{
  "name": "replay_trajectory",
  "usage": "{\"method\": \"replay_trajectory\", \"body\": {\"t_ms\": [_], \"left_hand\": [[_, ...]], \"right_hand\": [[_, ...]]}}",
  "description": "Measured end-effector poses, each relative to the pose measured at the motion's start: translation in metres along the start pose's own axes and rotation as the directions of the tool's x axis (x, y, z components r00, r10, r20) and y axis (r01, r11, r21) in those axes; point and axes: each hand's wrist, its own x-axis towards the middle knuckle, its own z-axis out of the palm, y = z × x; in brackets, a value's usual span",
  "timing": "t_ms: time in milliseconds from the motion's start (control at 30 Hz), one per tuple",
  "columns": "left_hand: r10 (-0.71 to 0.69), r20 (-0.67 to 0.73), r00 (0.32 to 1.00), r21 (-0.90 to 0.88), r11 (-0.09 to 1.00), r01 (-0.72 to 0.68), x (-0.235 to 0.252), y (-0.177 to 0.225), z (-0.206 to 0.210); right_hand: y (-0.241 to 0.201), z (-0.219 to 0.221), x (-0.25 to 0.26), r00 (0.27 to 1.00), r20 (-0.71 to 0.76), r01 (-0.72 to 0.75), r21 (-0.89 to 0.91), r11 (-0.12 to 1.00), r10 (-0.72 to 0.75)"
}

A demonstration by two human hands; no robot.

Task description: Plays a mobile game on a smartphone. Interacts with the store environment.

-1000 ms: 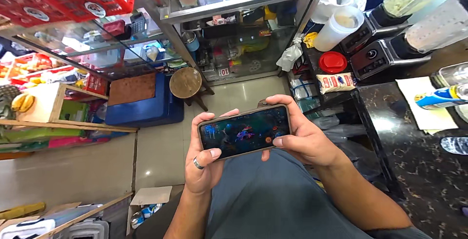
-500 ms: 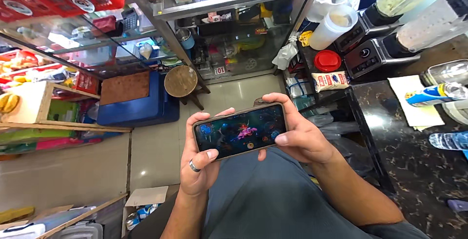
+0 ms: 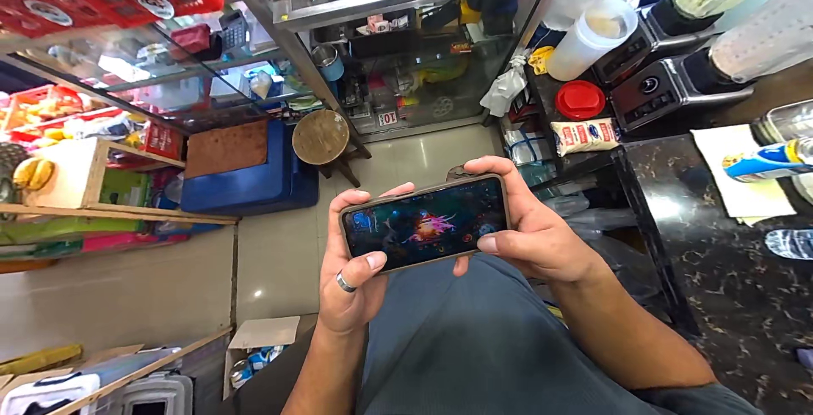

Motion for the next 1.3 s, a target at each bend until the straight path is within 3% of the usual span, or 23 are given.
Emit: {"method": "replay_trajectory", "body": {"t_ms": [800, 967, 1067, 1200, 1300], "left_hand": [[-0.015, 0.008, 1.0, -0.01, 1.0, 0.015, 0.0, 0.0, 0.002], [-0.011, 0.015, 1.0, -0.011, 1.0, 0.011, 0.0, 0.0, 0.002], [-0.009, 0.019, 1.0, 0.005, 1.0, 0.009, 0.0, -0.002, 0.002], [-0.009, 0.01, 1.0, -0.008, 1.0, 0.009, 0.0, -0.001, 0.001], [-0.006, 0.014, 1.0, -0.009, 1.0, 0.007, 0.0, -0.001, 0.0]], "right_hand": [[-0.001, 0.001, -0.001, 1.0, -0.014, 0.01, 0.031, 0.999, -0.01], [-0.001, 0.004, -0.002, 0.998, -0.06, 0.011, -0.058, 0.998, -0.015], [0.0, 0.011, -0.001, 0.983, -0.183, -0.008, -0.165, 0.986, -0.022], [0.0, 0.001, -0.001, 0.999, -0.046, -0.009, -0.002, 1.0, 0.009], [0.001, 0.0, -0.001, 0.999, -0.041, -0.002, -0.007, 1.0, 0.002]]}}
